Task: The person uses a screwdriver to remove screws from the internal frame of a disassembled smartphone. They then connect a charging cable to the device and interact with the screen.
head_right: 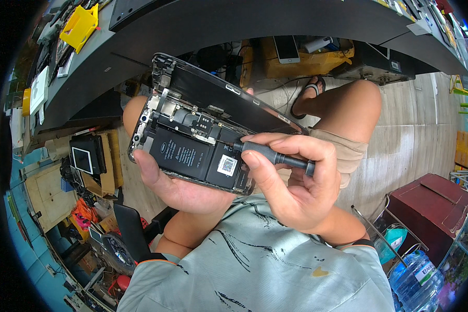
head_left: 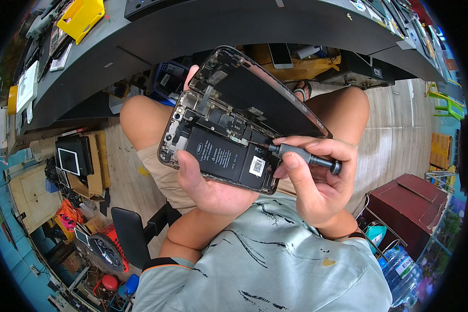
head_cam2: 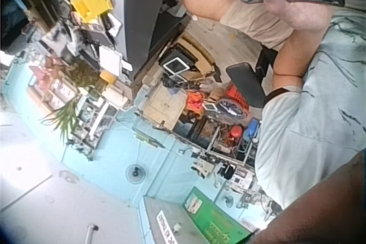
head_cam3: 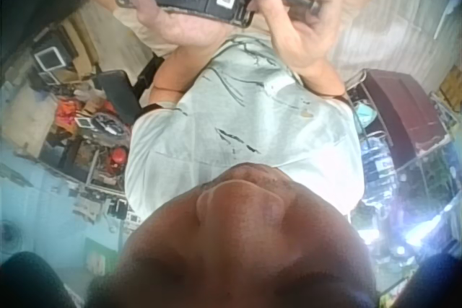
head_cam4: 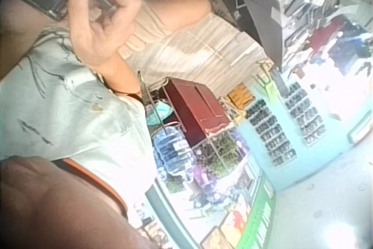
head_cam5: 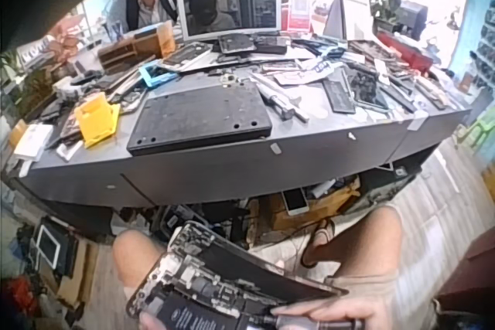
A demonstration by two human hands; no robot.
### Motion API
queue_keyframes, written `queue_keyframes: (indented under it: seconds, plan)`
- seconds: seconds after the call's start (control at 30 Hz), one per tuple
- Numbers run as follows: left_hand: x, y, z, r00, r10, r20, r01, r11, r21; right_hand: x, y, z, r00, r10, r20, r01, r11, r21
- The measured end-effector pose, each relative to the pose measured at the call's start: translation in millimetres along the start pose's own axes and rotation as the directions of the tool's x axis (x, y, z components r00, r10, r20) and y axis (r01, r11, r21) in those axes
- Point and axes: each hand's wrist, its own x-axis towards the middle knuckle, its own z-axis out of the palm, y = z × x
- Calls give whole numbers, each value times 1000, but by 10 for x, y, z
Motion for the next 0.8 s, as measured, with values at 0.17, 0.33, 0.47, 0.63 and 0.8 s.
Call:
queue_keyframes:
  seconds: [0.17, 0.33, 0.47, 0.63, 0.8]
  plan:
    - [2, -6, 0, 1000, 8, -3, -8, 1000, 13, 2, -3, 4, 1000, 3, 6, -3, 1000, 11]
    - [4, 24, -22, 999, -20, 36, 21, 1000, -1, 0, -7, -5, 1000, 0, 15, 0, 1000, -15]
    - [17, 13, -3, 1000, 10, 22, -11, 1000, 26, 9, -12, -11, 1000, 0, 22, 1, 1000, -23]
    - [60, -15, 53, 998, 54, 36, -56, 998, 38, 70, -78, -38, 998, -45, 53, 52, 988, -148]
    - [65, -23, 21, 997, 57, 57, -56, 998, -12, 164, -242, -51, 996, -35, 81, 56, 959, -276]
